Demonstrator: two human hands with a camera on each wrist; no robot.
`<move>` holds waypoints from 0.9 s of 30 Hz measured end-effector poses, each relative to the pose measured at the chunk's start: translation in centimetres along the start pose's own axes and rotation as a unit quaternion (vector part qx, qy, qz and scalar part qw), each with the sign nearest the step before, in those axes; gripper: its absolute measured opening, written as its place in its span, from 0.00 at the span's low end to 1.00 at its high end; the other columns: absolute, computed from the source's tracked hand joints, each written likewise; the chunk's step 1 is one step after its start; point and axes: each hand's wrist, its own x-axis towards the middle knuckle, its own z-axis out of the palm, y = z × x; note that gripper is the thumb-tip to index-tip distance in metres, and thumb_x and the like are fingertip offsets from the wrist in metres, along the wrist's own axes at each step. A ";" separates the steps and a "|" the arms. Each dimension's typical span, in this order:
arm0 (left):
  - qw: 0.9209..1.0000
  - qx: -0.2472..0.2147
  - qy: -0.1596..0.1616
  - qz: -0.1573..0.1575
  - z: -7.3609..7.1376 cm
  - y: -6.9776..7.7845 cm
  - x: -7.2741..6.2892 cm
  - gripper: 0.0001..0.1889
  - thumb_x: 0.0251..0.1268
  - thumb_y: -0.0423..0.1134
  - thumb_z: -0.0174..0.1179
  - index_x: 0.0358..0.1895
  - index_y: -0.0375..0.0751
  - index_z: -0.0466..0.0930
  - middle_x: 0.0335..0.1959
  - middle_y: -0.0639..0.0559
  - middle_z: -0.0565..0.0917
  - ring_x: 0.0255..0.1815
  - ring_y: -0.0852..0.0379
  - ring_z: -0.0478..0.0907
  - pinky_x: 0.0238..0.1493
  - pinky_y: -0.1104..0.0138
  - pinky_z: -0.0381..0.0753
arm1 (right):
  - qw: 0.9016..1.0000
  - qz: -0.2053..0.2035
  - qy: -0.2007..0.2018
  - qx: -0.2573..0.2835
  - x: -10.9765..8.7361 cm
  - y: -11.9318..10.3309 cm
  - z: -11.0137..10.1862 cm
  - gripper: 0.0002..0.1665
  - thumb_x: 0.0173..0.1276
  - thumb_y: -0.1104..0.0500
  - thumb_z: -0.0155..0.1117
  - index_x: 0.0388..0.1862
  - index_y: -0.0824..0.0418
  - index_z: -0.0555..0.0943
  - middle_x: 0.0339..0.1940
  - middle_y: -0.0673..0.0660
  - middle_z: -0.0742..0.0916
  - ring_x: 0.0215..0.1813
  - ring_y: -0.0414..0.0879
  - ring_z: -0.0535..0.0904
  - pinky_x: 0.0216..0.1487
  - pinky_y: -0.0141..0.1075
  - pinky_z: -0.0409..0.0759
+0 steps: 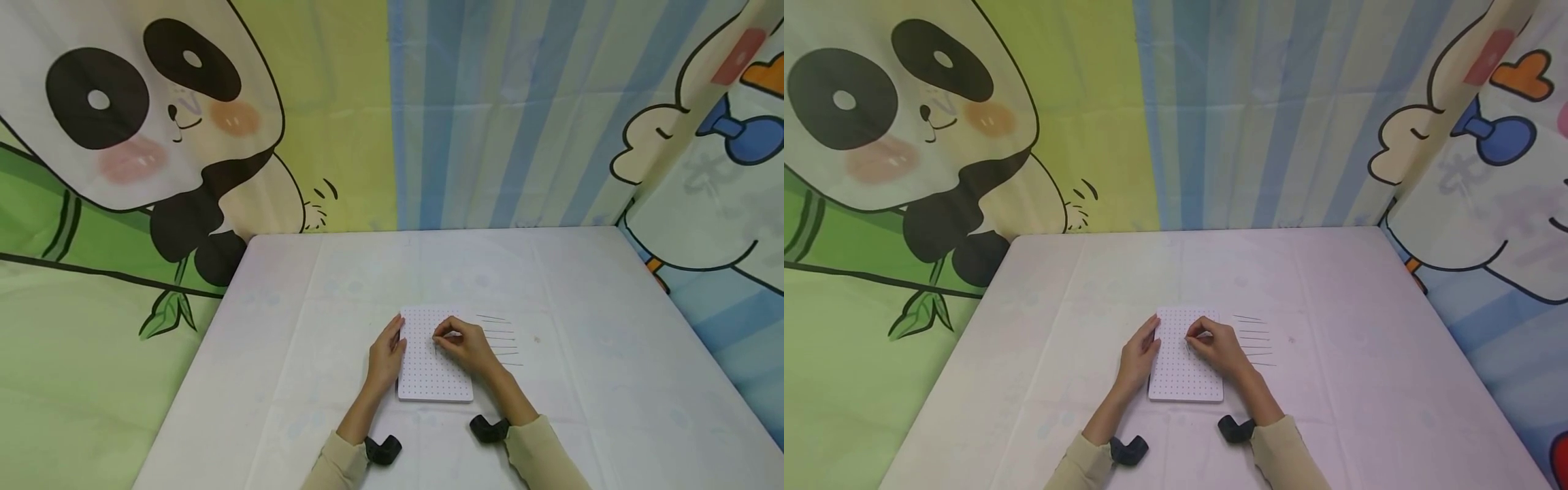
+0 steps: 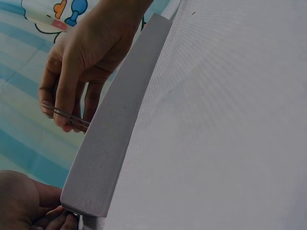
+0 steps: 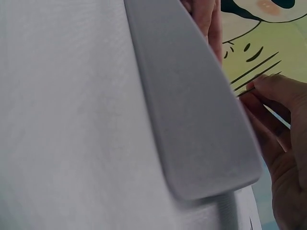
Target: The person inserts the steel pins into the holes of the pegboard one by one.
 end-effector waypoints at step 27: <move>1.000 -0.016 0.000 -0.016 0.2 -0.5 0.1 0.23 0.62 0.21 0.50 0.62 0.32 0.67 0.68 0.44 0.62 0.66 0.53 0.61 0.64 0.72 0.62 | 0.997 0.048 0.053 -0.005 -1.3 -2.3 -2.8 0.08 0.57 0.73 0.63 0.37 0.72 0.79 0.34 0.63 0.85 0.38 0.55 0.82 0.38 0.35 0.85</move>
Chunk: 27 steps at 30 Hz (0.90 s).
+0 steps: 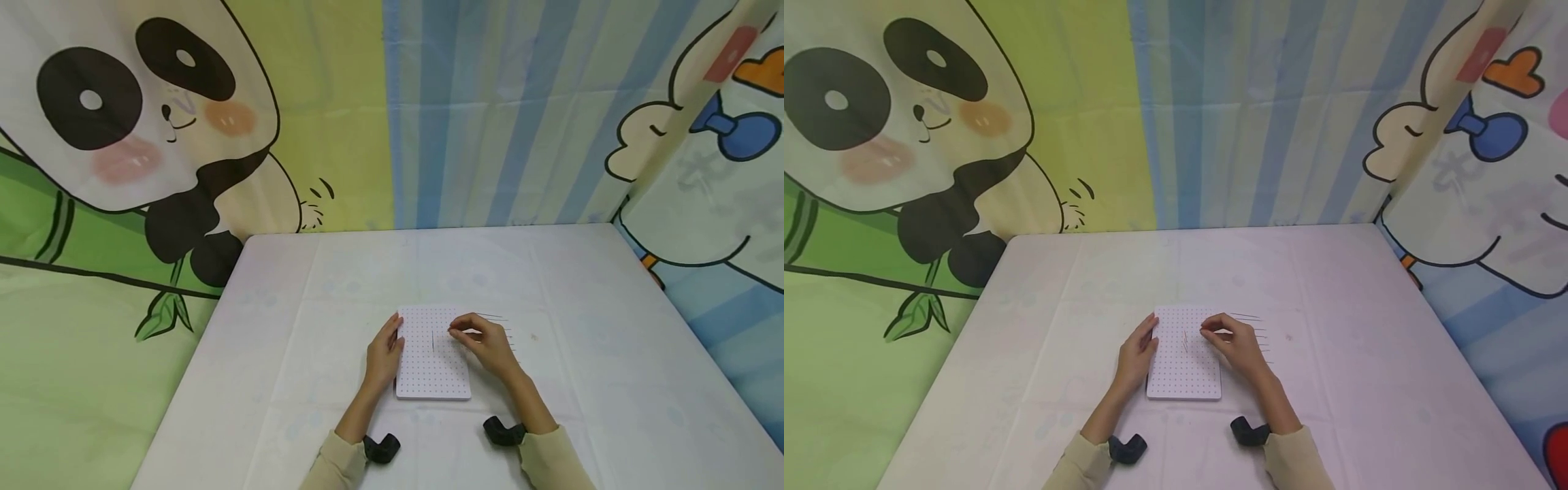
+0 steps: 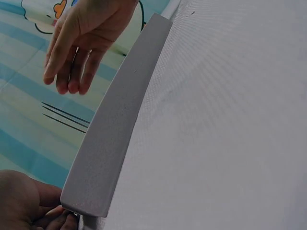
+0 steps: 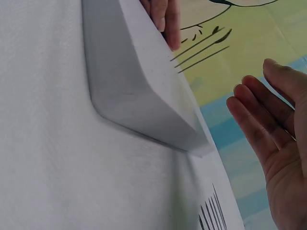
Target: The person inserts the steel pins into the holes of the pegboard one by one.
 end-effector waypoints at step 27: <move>1.000 0.001 -0.002 -0.001 0.1 0.4 -0.1 0.23 0.62 0.22 0.50 0.62 0.32 0.67 0.68 0.45 0.62 0.67 0.52 0.60 0.64 0.71 0.62 | 0.988 0.049 0.035 -0.143 -6.3 7.3 -6.0 0.09 0.48 0.64 0.73 0.28 0.51 0.85 0.30 0.43 0.85 0.36 0.39 0.80 0.63 0.38 0.67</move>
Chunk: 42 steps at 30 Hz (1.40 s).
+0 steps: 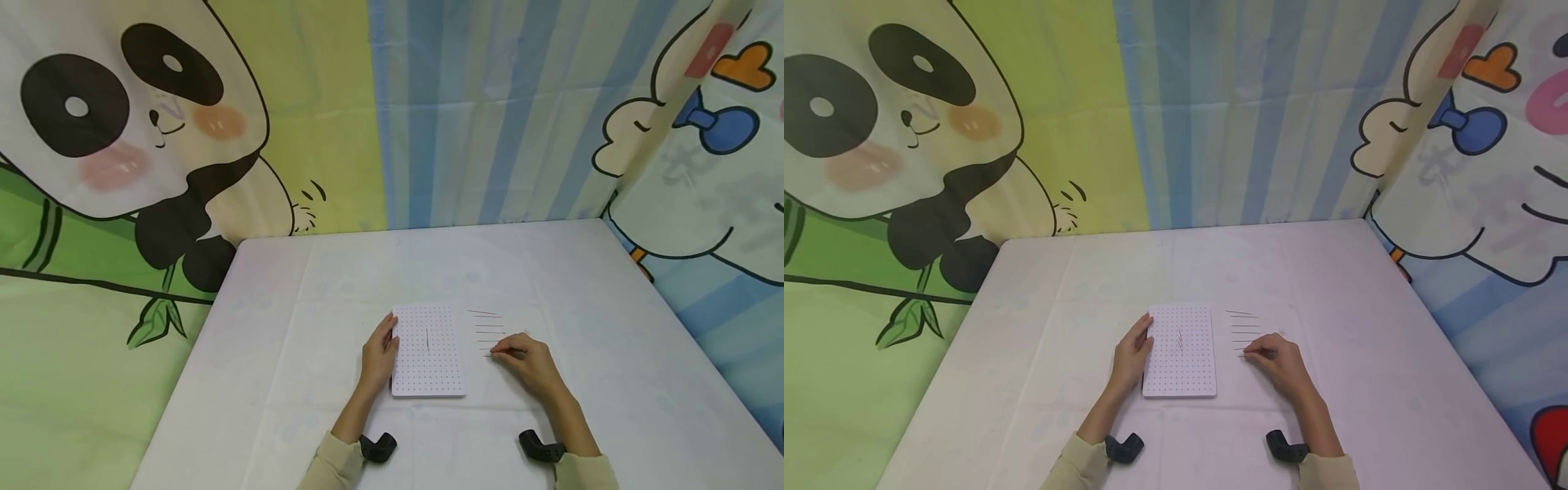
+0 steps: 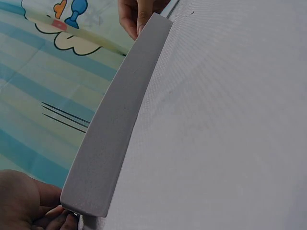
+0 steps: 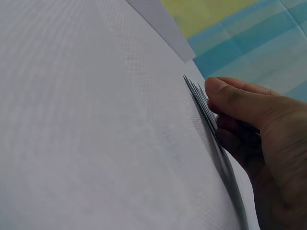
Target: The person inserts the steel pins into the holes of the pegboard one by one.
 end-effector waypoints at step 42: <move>1.000 0.003 0.005 -0.001 0.1 -0.2 0.1 0.23 0.62 0.22 0.50 0.62 0.32 0.67 0.68 0.45 0.63 0.66 0.52 0.62 0.64 0.71 0.63 | 0.996 -0.055 0.028 -0.061 1.7 -1.2 0.9 0.07 0.56 0.66 0.67 0.33 0.58 0.81 0.30 0.45 0.82 0.34 0.38 0.76 0.35 0.25 0.77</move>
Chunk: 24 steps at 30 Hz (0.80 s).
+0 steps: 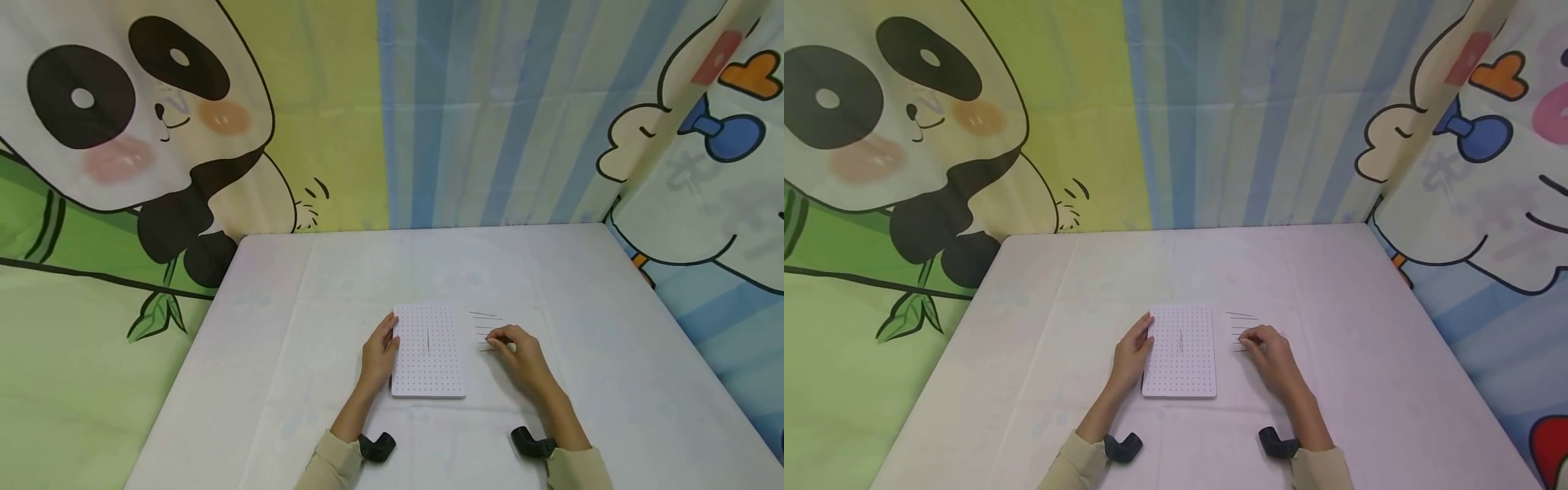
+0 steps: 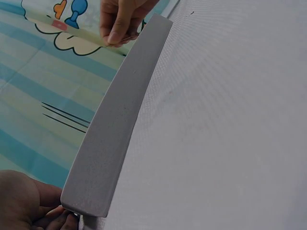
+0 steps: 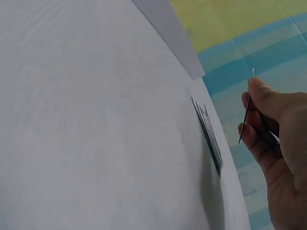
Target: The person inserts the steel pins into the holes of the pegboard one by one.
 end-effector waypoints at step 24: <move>1.000 -0.004 0.000 0.000 -0.2 0.0 0.0 0.23 0.61 0.22 0.51 0.61 0.32 0.68 0.67 0.46 0.64 0.66 0.53 0.61 0.64 0.72 0.63 | 0.974 -0.055 -0.020 0.220 6.3 -7.8 4.3 0.08 0.56 0.76 0.62 0.36 0.74 0.77 0.30 0.66 0.83 0.33 0.58 0.82 0.33 0.35 0.85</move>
